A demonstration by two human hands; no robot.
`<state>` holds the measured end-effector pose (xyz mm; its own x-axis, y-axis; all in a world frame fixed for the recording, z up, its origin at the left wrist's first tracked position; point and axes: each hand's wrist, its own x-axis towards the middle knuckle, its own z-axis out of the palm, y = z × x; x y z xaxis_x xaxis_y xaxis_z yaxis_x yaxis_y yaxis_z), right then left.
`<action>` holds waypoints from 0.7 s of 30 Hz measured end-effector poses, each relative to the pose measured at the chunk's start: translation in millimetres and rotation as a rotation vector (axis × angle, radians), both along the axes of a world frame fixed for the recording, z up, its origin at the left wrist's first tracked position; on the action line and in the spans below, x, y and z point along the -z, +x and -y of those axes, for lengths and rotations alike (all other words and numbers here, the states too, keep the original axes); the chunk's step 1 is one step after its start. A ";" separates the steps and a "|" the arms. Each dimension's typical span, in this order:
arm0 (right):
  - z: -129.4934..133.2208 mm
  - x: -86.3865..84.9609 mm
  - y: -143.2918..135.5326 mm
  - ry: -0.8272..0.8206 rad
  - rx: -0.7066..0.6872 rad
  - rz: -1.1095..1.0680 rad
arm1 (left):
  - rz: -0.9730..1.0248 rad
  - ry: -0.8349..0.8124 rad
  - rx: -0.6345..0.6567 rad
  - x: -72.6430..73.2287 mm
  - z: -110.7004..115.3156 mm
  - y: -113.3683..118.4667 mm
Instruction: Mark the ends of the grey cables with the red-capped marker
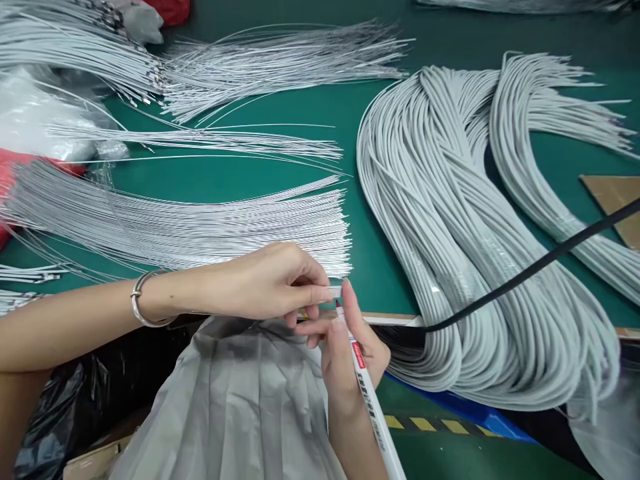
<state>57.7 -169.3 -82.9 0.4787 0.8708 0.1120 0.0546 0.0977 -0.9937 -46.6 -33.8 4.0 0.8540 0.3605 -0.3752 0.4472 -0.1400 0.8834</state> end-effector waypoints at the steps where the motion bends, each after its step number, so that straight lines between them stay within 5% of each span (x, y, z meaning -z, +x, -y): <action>1: -0.3 1.4 -0.2 0.003 0.029 -0.010 | -0.001 0.009 0.003 -0.2 0.1 0.2; 5: -3.1 6.2 5.2 0.071 0.088 0.187 | -0.008 0.034 -0.001 -1.5 0.0 1.1; 11: -6.2 13.2 18.7 0.187 -0.023 0.544 | -0.030 -0.008 -0.029 6.5 -1.5 -0.9; 17: -13.5 24.4 43.0 0.204 0.017 0.065 | -0.137 -0.019 -0.018 46.0 -1.5 -4.5; 21: -18.3 28.2 44.8 0.132 0.008 0.055 | -0.151 -0.088 -0.034 64.2 -1.4 -4.4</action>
